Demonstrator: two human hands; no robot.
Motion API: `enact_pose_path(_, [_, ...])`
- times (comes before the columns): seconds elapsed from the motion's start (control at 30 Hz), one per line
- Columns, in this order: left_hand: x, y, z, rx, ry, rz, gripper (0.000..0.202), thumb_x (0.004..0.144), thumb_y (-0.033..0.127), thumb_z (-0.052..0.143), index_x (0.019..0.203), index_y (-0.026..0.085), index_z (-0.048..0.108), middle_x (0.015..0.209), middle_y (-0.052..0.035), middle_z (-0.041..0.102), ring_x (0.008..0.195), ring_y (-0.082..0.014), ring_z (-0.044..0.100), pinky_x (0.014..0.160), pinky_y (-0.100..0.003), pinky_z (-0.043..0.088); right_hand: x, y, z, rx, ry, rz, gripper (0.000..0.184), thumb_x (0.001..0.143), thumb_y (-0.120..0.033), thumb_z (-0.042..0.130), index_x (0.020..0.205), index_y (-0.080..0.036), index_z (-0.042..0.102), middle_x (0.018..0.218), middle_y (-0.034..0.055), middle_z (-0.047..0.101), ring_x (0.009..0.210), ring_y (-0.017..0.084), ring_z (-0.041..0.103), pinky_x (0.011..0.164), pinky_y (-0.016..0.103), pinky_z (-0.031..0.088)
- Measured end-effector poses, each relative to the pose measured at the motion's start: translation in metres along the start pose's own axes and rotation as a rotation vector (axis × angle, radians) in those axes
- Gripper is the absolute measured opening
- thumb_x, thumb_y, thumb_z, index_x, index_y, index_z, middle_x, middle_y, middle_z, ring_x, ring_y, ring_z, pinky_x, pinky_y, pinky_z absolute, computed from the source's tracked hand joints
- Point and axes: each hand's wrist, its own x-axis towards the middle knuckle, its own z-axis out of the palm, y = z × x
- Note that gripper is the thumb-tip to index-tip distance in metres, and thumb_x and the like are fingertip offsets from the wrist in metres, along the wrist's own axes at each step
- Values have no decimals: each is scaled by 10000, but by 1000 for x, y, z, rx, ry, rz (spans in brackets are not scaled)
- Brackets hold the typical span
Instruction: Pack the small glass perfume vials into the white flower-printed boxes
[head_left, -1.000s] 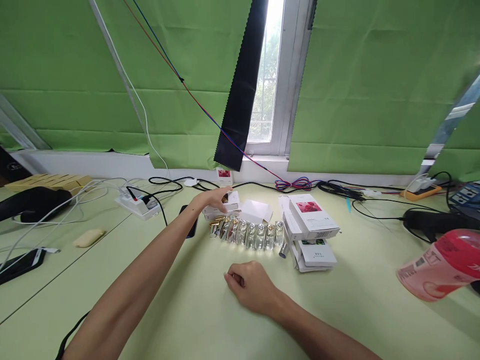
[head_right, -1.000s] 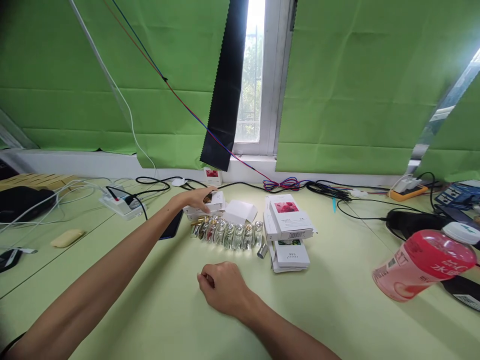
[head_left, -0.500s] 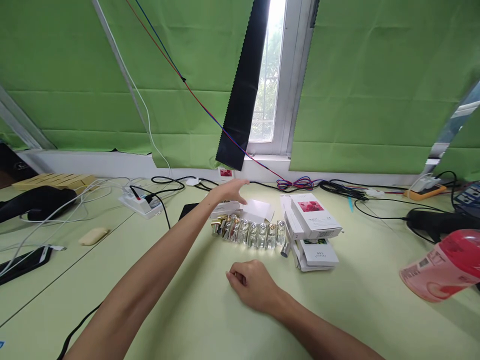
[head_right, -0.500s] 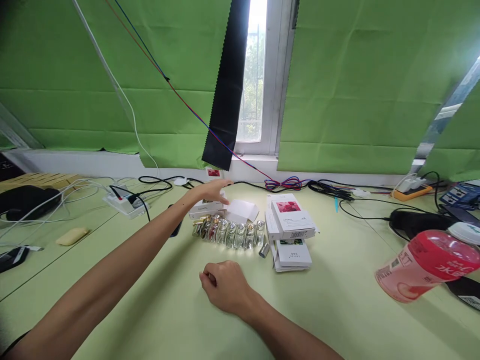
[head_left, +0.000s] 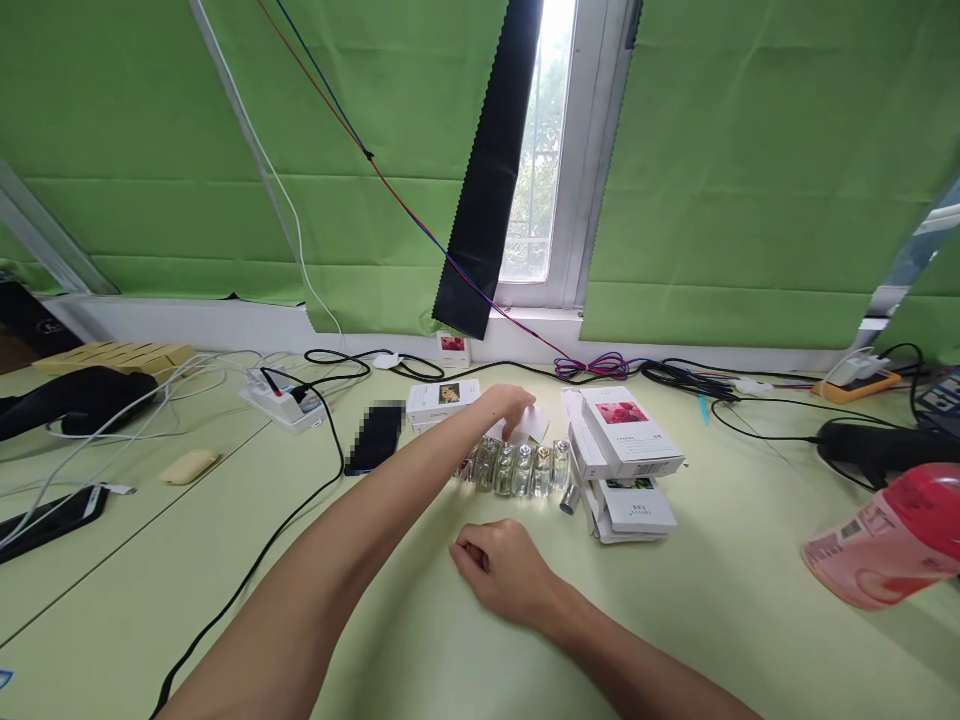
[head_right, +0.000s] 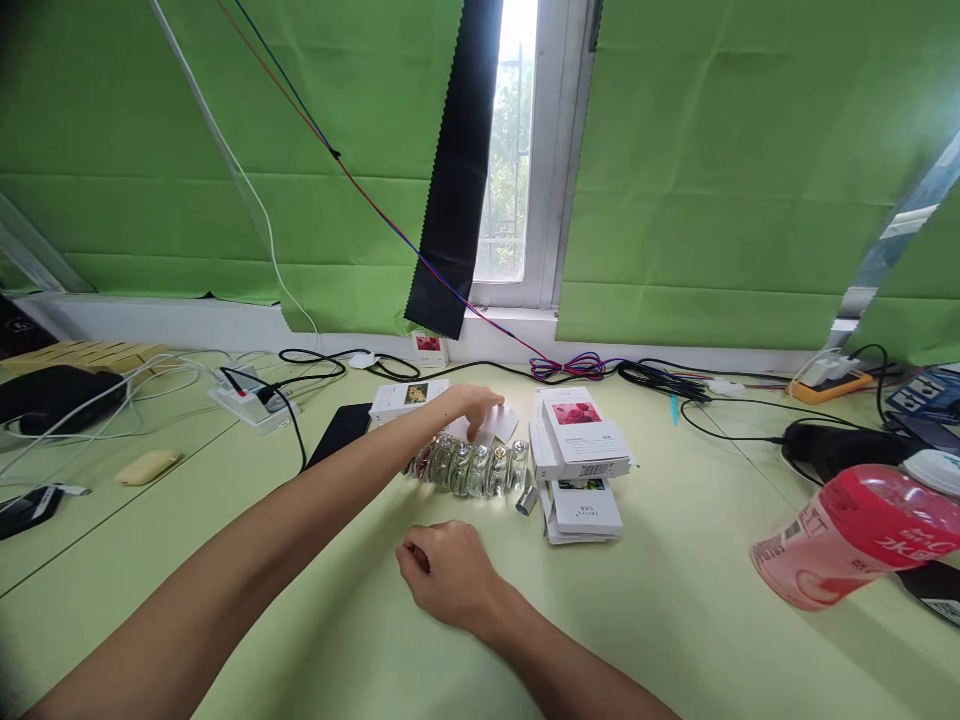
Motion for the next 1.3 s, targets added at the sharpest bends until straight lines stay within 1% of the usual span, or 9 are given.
enact_pose_path(0.2, [-4, 3, 2, 23, 18, 34, 1187, 342, 208, 958, 1416, 194, 453, 1397, -194, 594, 1200, -365, 620, 969, -404, 532, -2, -2, 0, -3, -3, 11, 315, 878, -185, 529, 622, -200, 346, 559, -49, 393, 535, 94, 302, 572, 252, 224])
enact_pose_path(0.3, [-6, 2, 2, 15, 58, 80, 1186, 401, 262, 947, 1442, 181, 385, 1400, -186, 583, 1228, -341, 600, 985, -368, 519, -3, -1, 0, -4, -2, 9, 317, 883, -181, 527, 622, -199, 347, 555, -54, 388, 527, 91, 301, 568, 248, 227])
enact_pose_path(0.37, [-6, 1, 2, 9, 84, 113, 1156, 438, 292, 938, 1436, 162, 369, 1388, -186, 584, 1235, -334, 591, 985, -357, 514, -2, 0, 0, -5, -1, 8, 320, 885, -181, 529, 620, -199, 351, 555, -55, 393, 527, 90, 309, 569, 246, 232])
enact_pose_path(0.53, [-3, -6, 3, 5, 153, 177, 999, 494, 321, 922, 1341, 124, 431, 1322, -189, 603, 1184, -341, 604, 948, -370, 523, -2, 0, 0, -5, -4, 8, 318, 895, -188, 534, 623, -199, 369, 558, -56, 416, 527, 89, 331, 573, 243, 246])
enact_pose_path(0.7, [1, -15, 5, -2, 229, 216, 813, 519, 298, 905, 1211, 147, 506, 1238, -147, 638, 1146, -334, 615, 948, -375, 511, -3, -2, -2, -4, -10, 18, 294, 889, -179, 550, 630, -198, 413, 565, -57, 440, 529, 88, 345, 573, 238, 257])
enact_pose_path(0.9, [3, -19, 5, -37, 291, 238, 652, 543, 302, 879, 1101, 158, 575, 1182, -125, 658, 1093, -324, 626, 892, -359, 507, -3, -2, -2, -27, -18, 26, 286, 894, -177, 566, 625, -194, 471, 566, -56, 465, 532, 90, 359, 576, 240, 268])
enact_pose_path(1.07, [-2, -15, 2, -95, 333, 255, 415, 555, 269, 860, 888, 176, 630, 998, -64, 693, 961, -273, 641, 787, -307, 486, -3, -4, -2, -45, -17, 27, 294, 894, -169, 563, 615, -196, 477, 562, -50, 470, 532, 96, 365, 573, 245, 266])
enact_pose_path(1.17, [-7, -14, 0, -144, 376, 247, 343, 563, 253, 851, 813, 184, 626, 909, -34, 682, 884, -238, 627, 724, -286, 460, -3, -4, -3, -44, -16, 17, 297, 893, -165, 560, 611, -197, 472, 555, -52, 461, 523, 95, 355, 570, 243, 267])
enact_pose_path(1.3, [-15, -15, -1, -216, 447, 222, 277, 596, 234, 842, 750, 181, 618, 812, -20, 659, 813, -216, 608, 675, -281, 435, -3, -3, -2, -37, -15, 17, 296, 890, -163, 559, 614, -196, 456, 556, -52, 456, 523, 91, 355, 565, 241, 257])
